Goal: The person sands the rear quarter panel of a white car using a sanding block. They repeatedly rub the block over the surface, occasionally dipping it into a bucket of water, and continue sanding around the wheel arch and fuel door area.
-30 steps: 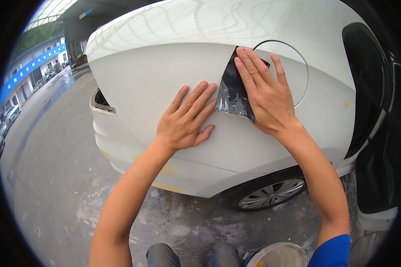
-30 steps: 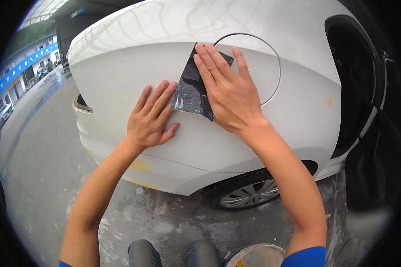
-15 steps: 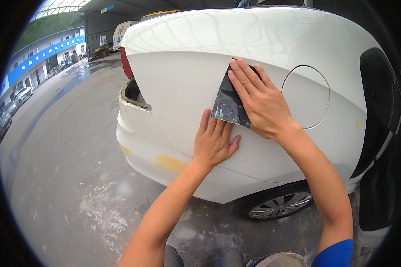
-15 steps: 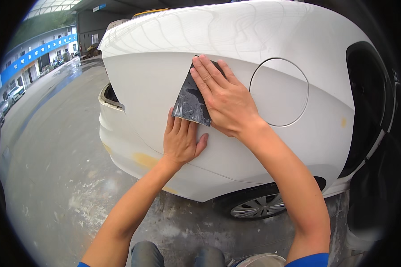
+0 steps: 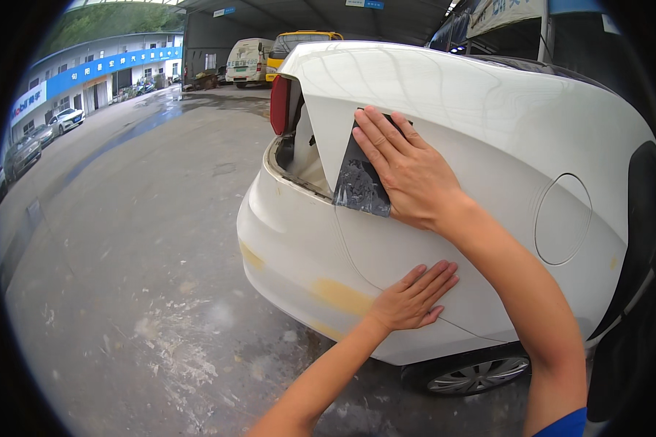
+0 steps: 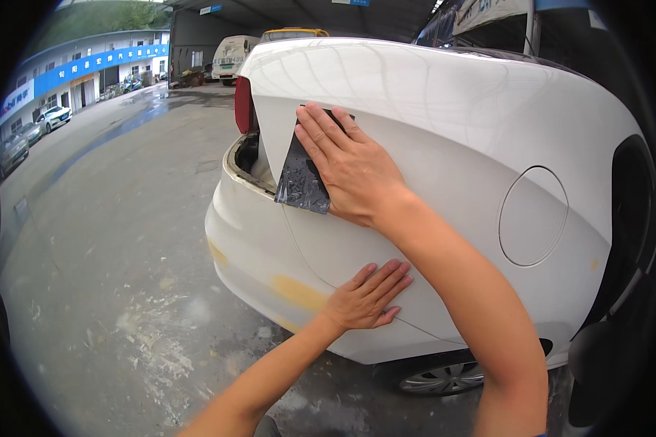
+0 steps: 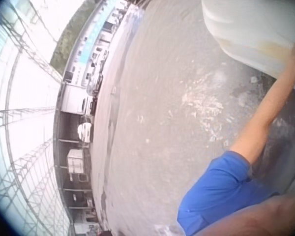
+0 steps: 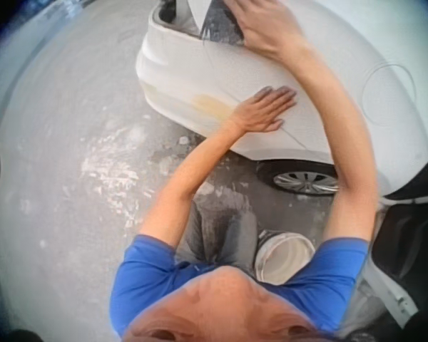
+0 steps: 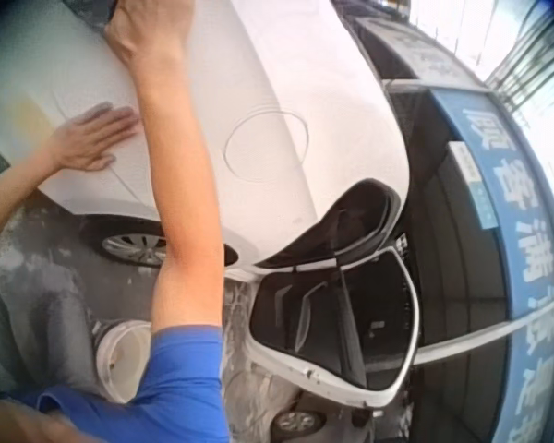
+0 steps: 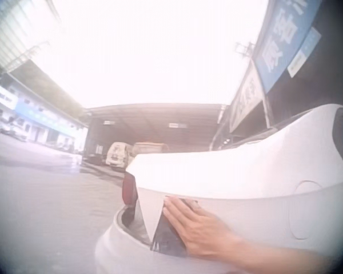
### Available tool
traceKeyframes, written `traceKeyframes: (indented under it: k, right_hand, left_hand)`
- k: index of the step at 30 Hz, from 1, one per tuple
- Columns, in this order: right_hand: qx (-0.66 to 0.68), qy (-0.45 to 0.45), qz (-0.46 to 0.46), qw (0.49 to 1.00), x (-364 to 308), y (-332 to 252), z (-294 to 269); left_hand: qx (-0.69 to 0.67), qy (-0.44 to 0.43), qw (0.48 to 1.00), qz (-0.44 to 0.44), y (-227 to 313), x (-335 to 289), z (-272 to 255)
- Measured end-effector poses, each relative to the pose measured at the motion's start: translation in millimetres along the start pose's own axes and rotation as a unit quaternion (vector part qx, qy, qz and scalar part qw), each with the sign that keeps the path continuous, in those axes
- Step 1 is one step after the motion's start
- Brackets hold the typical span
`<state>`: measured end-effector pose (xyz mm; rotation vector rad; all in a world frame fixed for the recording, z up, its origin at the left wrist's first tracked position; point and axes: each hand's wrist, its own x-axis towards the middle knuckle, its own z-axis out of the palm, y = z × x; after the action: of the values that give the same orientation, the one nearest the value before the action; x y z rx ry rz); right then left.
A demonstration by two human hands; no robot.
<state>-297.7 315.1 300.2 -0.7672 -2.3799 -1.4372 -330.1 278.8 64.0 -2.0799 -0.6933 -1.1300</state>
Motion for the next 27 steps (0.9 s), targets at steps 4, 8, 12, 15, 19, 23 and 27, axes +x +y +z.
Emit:
traceKeyframes:
  k: [4,8,12,15,19,23,27]
  right_hand:
    - [-0.003,0.018,-0.004,1.0,51.0,-21.0,24.0]
    - [-0.036,0.014,-0.023,0.999,77.6,-23.7,30.5]
    - [-0.006,0.021,-0.028,0.999,38.1,0.4,13.0]
    - [-0.013,-0.007,0.011,1.0,-32.8,31.3,-23.7]
    - [-0.009,-0.032,0.057,0.998,-67.6,32.6,-28.7]
    - [-0.026,-0.03,0.022,0.999,-3.4,0.8,-5.1]
    - [-0.041,0.049,0.023,0.998,38.8,-28.4,30.0]
  left_hand:
    - [-0.01,0.022,1.0,0.004,2.4,-2.3,6.7]
    - [-0.05,0.033,0.998,-0.002,5.8,-4.5,17.1]
    - [-0.006,0.024,1.0,-0.002,-6.5,-1.4,0.4]
    - [0.001,0.013,1.0,0.001,-6.9,2.4,-3.8]
    - [-0.014,0.021,1.0,0.002,-7.9,-1.2,-0.9]
    - [-0.03,0.037,0.999,-0.002,9.4,7.3,3.8]
    - [-0.026,0.041,0.999,-0.007,-1.9,-13.1,15.6]
